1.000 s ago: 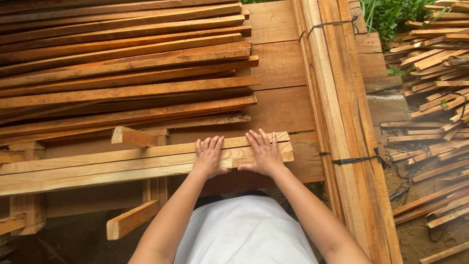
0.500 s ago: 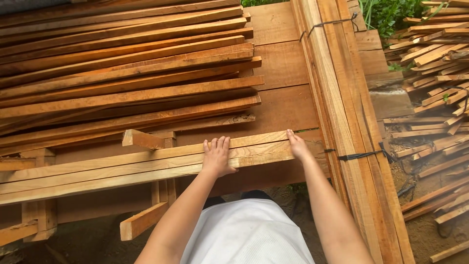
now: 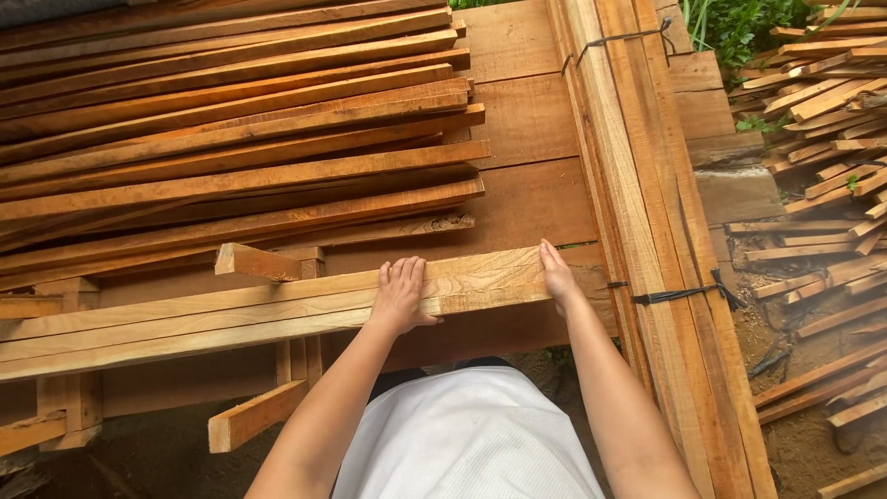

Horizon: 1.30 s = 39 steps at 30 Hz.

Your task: The person arranges several thin wooden planks on a wooden workbench. They then use a black cord to tie the planks together, wrapping the cord around the stack and tying a knot to secure the bundle.

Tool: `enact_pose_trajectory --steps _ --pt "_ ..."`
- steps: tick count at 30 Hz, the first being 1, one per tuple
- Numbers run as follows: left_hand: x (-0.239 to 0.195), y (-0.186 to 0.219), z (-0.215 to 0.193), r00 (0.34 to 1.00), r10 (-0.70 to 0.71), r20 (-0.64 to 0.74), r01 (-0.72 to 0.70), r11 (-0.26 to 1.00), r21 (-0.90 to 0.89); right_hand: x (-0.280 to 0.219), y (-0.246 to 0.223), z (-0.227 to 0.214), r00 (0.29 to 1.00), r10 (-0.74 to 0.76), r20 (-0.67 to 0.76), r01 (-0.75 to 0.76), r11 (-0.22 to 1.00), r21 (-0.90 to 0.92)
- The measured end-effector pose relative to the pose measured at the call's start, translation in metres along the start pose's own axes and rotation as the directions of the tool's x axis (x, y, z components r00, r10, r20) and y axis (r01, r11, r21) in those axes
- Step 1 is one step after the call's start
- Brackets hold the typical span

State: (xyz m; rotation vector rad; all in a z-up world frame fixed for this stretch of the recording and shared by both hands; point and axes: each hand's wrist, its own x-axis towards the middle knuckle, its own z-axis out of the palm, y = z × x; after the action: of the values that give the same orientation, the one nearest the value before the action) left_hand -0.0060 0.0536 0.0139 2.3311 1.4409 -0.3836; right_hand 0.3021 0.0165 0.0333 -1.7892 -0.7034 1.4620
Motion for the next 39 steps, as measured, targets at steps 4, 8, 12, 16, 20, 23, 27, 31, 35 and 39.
enact_pose_trajectory --steps 4,8,12,16,20,23,27,31,35,39 --pt "-0.001 0.003 -0.004 1.0 -0.002 0.002 0.002 1.0 -0.028 -0.002 -0.007 -0.001 1.0 -0.012 0.018 0.011 0.999 0.05" --pt "-0.003 0.004 -0.001 0.999 -0.011 0.03 0.012 1.0 -0.008 0.023 0.027 -0.002 0.991 -0.137 -0.012 0.137 0.99 -0.019" --pt "0.005 0.001 0.005 0.999 -0.029 0.035 0.029 1.0 0.001 0.049 0.057 -0.002 0.964 -0.259 -0.058 0.257 0.966 -0.034" --pt "0.006 -0.001 0.014 0.999 -0.031 0.03 0.031 1.0 -0.001 0.046 0.058 -0.001 0.967 -0.24 -0.088 0.232 0.968 -0.092" --pt "0.001 0.007 -0.031 0.994 -0.025 0.11 0.036 0.994 -0.107 0.048 0.057 -0.002 0.931 -0.315 -0.185 0.226 0.894 -0.387" --pt "0.008 -0.004 -0.053 0.971 -0.035 0.236 0.089 0.971 -0.222 0.051 0.059 0.002 0.796 -0.573 -0.197 0.346 0.697 -0.628" --pt "0.009 -0.035 -0.081 0.956 -0.073 0.283 0.138 0.966 -0.216 0.023 0.026 0.045 0.716 -0.692 -0.097 0.442 0.556 -0.704" --pt "-0.02 -0.071 -0.096 0.957 -0.062 0.285 0.145 0.949 -0.28 0.002 0.006 0.121 0.642 -0.766 0.022 0.57 0.458 -0.682" --pt "-0.065 -0.11 -0.102 0.977 0.039 0.211 0.07 0.871 -0.486 -0.017 0.005 0.205 0.669 -0.724 0.168 0.625 0.425 -0.655" --pt "-0.096 -0.158 -0.085 0.961 0.045 0.273 0.112 0.84 -0.531 -0.065 -0.019 0.266 0.722 -0.581 0.376 0.644 0.367 -0.671"
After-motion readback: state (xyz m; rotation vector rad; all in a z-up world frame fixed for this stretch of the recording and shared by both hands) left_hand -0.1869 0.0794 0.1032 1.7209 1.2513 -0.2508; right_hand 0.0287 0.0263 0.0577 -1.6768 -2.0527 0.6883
